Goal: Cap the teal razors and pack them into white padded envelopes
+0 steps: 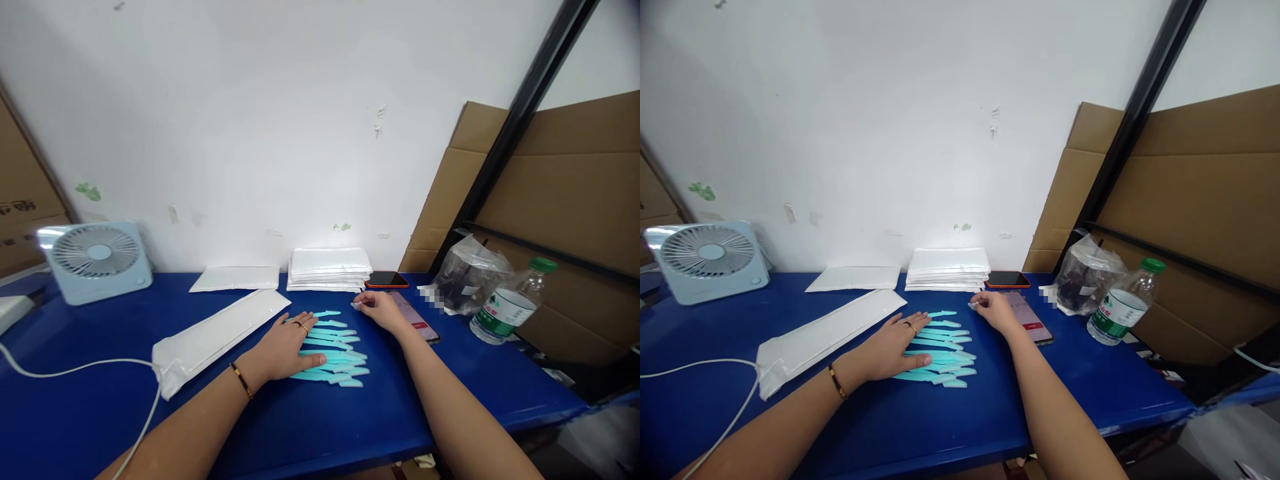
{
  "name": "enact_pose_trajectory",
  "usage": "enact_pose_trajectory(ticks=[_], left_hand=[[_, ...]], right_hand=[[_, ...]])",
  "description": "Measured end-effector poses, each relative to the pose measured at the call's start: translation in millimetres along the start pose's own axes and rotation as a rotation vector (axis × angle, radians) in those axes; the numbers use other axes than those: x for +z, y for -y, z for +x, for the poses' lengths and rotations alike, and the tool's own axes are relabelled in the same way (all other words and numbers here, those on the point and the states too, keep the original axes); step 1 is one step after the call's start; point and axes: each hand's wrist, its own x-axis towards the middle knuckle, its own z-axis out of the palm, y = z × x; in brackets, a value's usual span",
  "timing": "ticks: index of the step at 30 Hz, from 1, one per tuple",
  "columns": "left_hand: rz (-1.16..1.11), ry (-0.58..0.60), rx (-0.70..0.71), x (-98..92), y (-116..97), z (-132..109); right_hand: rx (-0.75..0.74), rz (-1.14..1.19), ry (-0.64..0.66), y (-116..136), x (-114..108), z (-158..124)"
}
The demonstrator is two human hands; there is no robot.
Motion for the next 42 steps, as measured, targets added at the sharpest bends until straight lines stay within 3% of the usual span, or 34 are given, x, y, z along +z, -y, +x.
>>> enact_pose_trajectory(ticks=[6,10,17,22,25,27,31,33,39,42], left_hand=[[0.013,0.005,-0.007,-1.6,-1.6,-0.2],[0.014,0.009,-0.009,-1.2,-1.1,0.1],[-0.060,0.064,0.022,0.0,2.5,2.1],[-0.094,0.122,0.012,-0.9,4.0,4.2],[-0.066,0.070,0.002,-0.7,4.1,4.6],[-0.020,0.017,0.009,-0.3,3.4,4.4],[0.024,0.010,0.006,-0.8,-1.2,2.5],[0.034,-0.013,-0.006,-2.0,-6.0,1.0],[0.130,-0.042,0.069,1.1,-30.6,-2.2],[0.259,-0.017,0.017,6.4,-47.2,1.0]], right_hand=[[-0.001,0.035,0.019,-5.5,-5.8,-1.9],[-0.101,0.116,0.090,6.0,3.7,-2.8],[-0.195,0.114,0.082,23.9,19.6,0.1],[-0.198,0.065,0.066,28.9,22.7,1.3],[-0.168,0.075,0.094,32.5,19.7,-2.5],[-0.143,0.111,0.141,36.5,14.1,-9.0],[-0.173,0.105,0.430,49.5,2.5,-31.7],[-0.219,0.048,0.508,58.6,0.8,-45.9],[-0.372,-0.144,0.281,85.9,10.9,-79.0],[-0.391,-0.267,0.203,90.3,19.2,-83.4]])
